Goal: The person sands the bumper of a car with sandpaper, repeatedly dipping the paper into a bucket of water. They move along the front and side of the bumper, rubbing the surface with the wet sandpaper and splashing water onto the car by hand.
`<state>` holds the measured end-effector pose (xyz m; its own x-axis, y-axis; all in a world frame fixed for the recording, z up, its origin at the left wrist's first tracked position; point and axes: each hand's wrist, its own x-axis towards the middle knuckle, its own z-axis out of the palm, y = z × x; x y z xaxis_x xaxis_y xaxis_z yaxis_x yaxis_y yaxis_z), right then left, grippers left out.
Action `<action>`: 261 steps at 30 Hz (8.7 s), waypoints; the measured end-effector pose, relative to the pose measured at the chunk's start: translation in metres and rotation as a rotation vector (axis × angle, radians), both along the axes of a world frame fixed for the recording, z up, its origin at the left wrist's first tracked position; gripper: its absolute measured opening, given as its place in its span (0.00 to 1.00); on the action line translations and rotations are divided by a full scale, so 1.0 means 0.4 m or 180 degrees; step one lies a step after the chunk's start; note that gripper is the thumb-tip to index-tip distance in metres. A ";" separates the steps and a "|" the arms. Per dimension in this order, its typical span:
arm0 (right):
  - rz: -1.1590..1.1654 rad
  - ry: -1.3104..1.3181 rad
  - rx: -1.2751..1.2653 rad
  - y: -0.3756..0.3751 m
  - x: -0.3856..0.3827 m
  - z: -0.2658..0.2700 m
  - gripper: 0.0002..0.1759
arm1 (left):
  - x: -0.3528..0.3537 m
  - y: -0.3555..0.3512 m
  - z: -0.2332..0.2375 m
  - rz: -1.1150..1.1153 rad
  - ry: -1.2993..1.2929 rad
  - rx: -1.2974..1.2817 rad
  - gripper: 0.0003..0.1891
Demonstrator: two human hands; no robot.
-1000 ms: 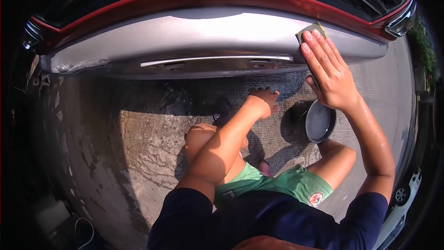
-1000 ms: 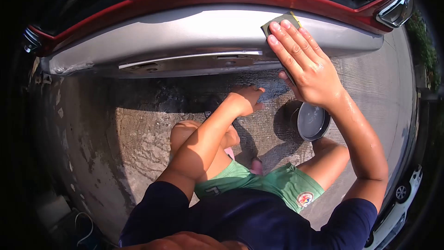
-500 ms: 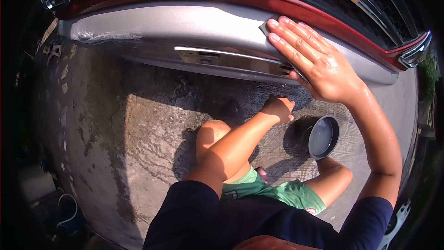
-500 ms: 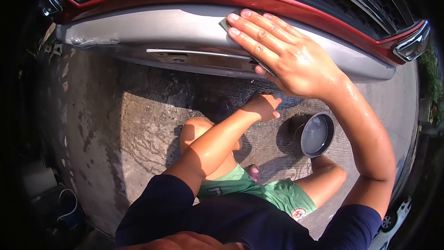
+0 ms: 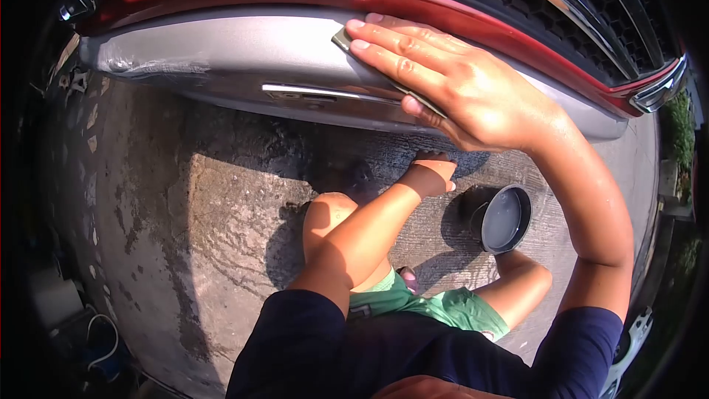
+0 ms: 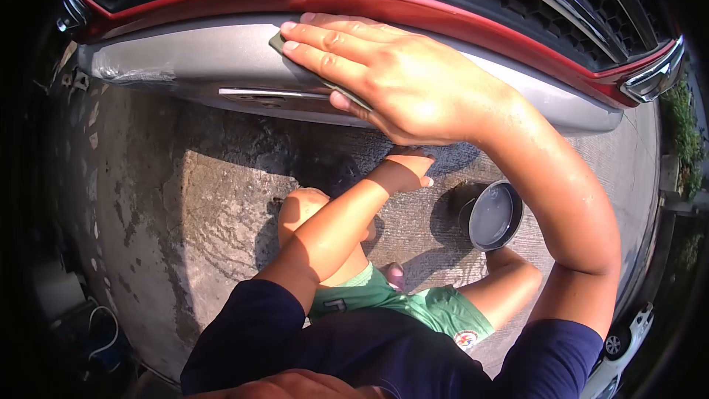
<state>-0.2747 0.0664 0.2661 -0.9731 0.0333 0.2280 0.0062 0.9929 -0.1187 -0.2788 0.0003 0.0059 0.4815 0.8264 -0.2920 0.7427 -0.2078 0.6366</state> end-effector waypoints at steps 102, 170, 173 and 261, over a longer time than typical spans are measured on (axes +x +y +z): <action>-0.3658 0.4113 -0.4945 -0.141 0.991 -0.559 0.28 | -0.259 -0.082 0.472 0.0034 0.1483 0.4217 0.38; -0.2905 0.2269 0.0683 0.013 0.733 -0.295 0.38 | 0.228 0.180 0.646 -0.1559 0.1239 0.3041 0.54; -0.3032 0.2254 0.1045 0.081 0.827 -0.311 0.31 | 0.182 0.190 0.625 -0.1404 0.0465 0.2934 0.59; -0.5367 0.1393 -0.4002 0.021 1.519 -0.969 0.13 | 0.753 -0.211 -0.543 0.0241 0.1262 -0.2028 0.37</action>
